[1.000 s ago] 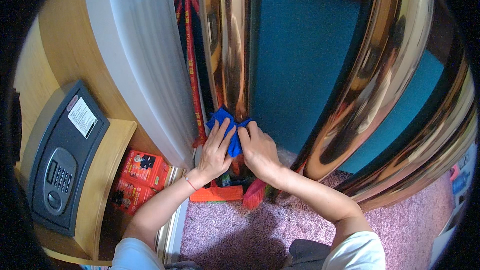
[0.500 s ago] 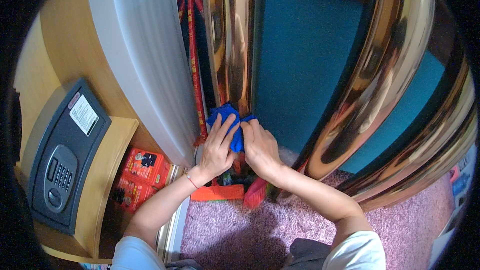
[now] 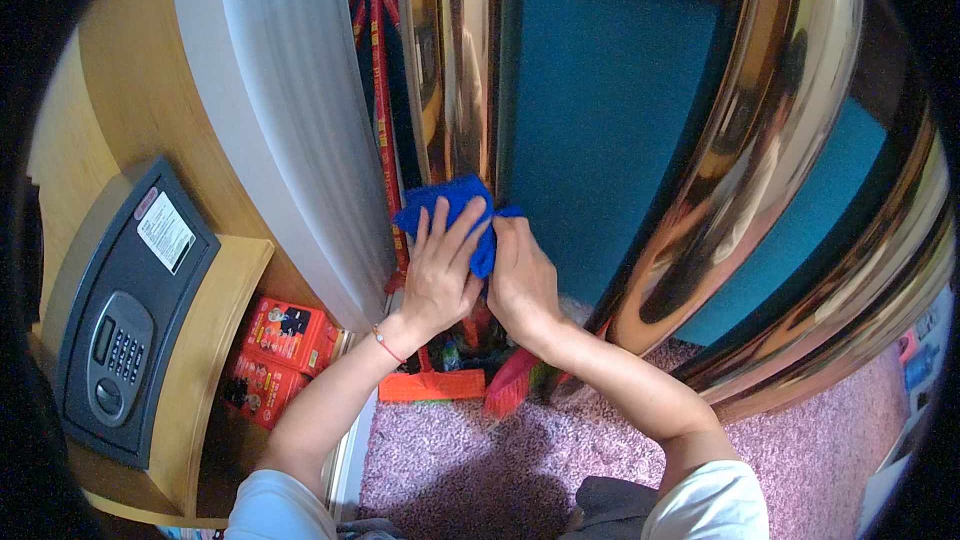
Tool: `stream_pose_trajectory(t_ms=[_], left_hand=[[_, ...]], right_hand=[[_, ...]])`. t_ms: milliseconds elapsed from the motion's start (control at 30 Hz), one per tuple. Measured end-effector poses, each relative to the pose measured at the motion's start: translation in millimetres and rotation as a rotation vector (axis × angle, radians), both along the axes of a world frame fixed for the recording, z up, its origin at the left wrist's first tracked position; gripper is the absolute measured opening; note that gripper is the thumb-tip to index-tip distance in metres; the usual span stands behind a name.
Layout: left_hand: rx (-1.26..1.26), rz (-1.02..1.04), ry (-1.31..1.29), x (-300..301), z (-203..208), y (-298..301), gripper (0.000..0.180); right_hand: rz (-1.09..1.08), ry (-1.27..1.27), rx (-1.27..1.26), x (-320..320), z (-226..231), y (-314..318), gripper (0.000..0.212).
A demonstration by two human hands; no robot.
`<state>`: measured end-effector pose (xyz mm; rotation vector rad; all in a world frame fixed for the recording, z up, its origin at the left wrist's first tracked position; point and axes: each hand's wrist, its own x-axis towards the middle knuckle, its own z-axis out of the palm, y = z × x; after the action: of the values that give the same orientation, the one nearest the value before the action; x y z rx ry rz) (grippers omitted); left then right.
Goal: The person wipes the surface of a sliding wardrobe door and the interior shelf with a blue cloth. They then wipe the exterior of two red boxes and the metallic curtain rods using the same cloth.
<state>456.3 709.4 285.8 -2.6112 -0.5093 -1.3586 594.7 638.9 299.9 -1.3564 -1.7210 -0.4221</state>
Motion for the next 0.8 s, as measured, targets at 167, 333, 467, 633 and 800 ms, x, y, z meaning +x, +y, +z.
stream_pose_trajectory(t_ms=[167,333,467,633,800], left_hand=[[-0.036,-0.072,0.088,-12.1,-24.3,2.8,0.067],[-0.024,-0.023,-0.206,-0.4,33.9,-3.7,0.067],[0.005,-0.010,-0.205,1.9,28.4,-1.0,0.067],[-0.090,-0.030,-0.017,-5.3,-21.3,-10.7,0.063],[-0.141,-0.061,0.017,-13.1,-39.3,-8.9,0.071]], right_hand=[[0.071,0.006,-0.165,3.2,-7.4,-15.2,0.052],[0.117,0.016,0.168,-3.2,31.2,-9.2,0.056],[0.072,0.026,0.107,-8.0,36.3,-1.0,0.058],[0.035,-0.134,-0.081,5.8,1.2,-9.8,0.048],[0.101,-0.116,-0.243,7.2,-4.3,-18.2,0.049]])
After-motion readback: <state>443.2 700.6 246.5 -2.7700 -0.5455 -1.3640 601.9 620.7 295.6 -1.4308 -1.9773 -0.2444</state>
